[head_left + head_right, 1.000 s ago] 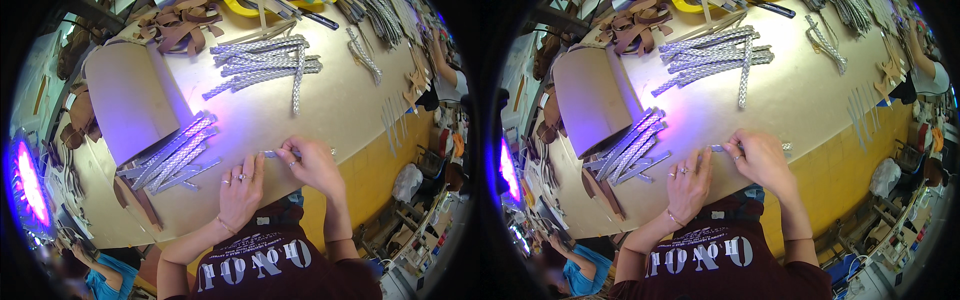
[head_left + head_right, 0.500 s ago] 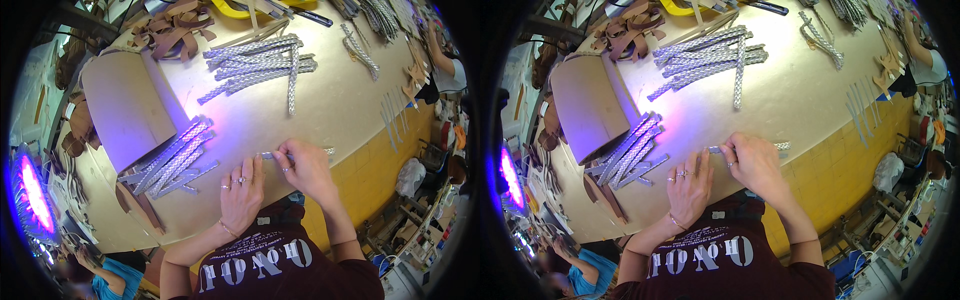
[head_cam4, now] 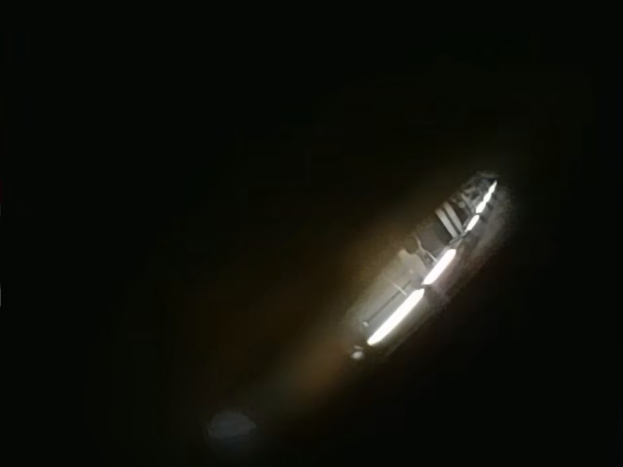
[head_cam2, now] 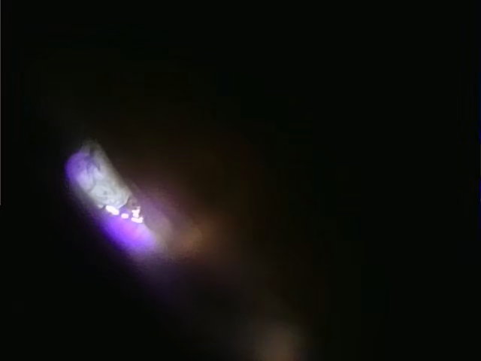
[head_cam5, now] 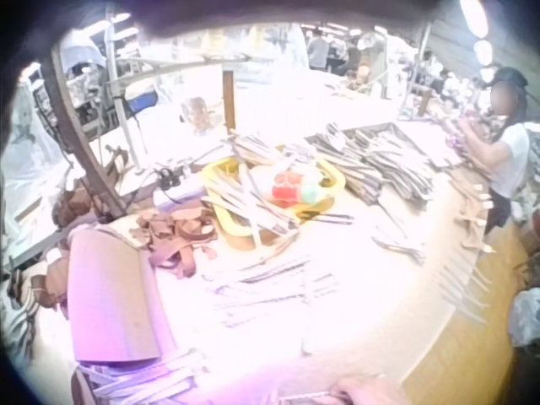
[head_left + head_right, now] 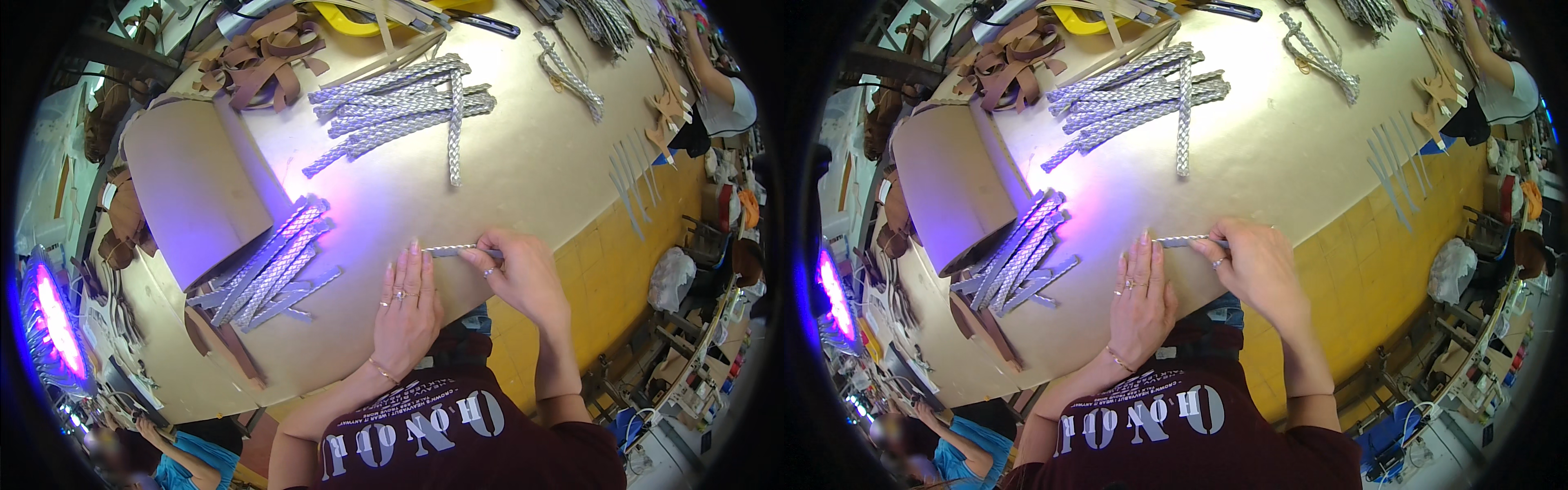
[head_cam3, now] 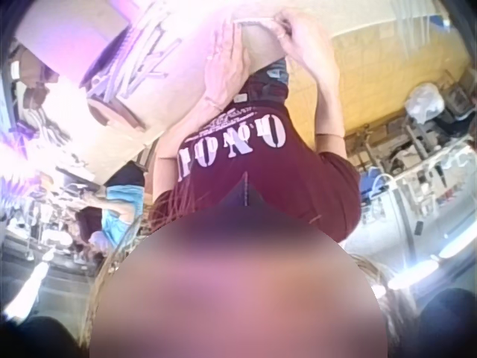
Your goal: The person braids short lengths of silver-colored cord by hand on a workbench. They repeatedly pick up a cord, braid it, and place it back on the table among other finished pieces. The workspace contains leather scraps, tools, and a UV lamp.
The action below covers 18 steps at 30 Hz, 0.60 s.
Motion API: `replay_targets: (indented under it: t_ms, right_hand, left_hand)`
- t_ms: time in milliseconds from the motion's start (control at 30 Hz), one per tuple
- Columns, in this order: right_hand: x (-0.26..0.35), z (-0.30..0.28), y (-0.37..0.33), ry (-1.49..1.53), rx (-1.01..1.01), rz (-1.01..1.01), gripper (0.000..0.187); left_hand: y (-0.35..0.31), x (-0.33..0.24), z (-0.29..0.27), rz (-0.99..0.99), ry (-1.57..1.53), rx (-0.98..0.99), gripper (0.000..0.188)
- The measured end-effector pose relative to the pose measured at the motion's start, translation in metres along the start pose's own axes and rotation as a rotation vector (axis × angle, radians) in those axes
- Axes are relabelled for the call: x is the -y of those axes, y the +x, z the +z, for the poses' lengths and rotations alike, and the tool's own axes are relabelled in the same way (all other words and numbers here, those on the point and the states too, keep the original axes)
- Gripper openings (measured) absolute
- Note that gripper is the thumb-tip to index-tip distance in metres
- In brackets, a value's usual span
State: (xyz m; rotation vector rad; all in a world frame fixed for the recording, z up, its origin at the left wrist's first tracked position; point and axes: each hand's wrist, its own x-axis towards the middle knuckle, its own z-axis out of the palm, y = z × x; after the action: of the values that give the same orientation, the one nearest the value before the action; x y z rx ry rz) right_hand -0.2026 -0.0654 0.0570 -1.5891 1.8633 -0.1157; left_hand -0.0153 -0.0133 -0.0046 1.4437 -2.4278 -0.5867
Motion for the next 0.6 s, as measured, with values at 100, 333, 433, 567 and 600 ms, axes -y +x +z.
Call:
replay_targets:
  t_ms: [100,333,433,567,600]
  right_hand:
    - [-0.008,-0.005,-0.001,0.066,0.019,-0.042,0.027]
    - [-0.013,0.001,-0.002,0.099,-0.032,-0.106,0.023]
    - [-0.013,0.002,-0.002,0.092,-0.052,-0.107,0.021]
    - [-0.012,0.005,-0.002,0.081,-0.054,-0.086,0.021]
    - [-0.012,0.006,-0.002,0.075,-0.055,-0.082,0.021]
  left_hand:
    - [0.002,-0.002,-0.004,-0.017,0.087,0.035,0.056]
    - [0.007,-0.007,-0.009,-0.045,0.101,0.047,0.052]
    - [0.008,-0.010,-0.008,-0.049,0.166,0.039,0.051]
    - [0.009,-0.014,-0.006,-0.050,0.245,0.033,0.049]
    - [0.009,-0.015,-0.006,-0.049,0.267,0.032,0.048]
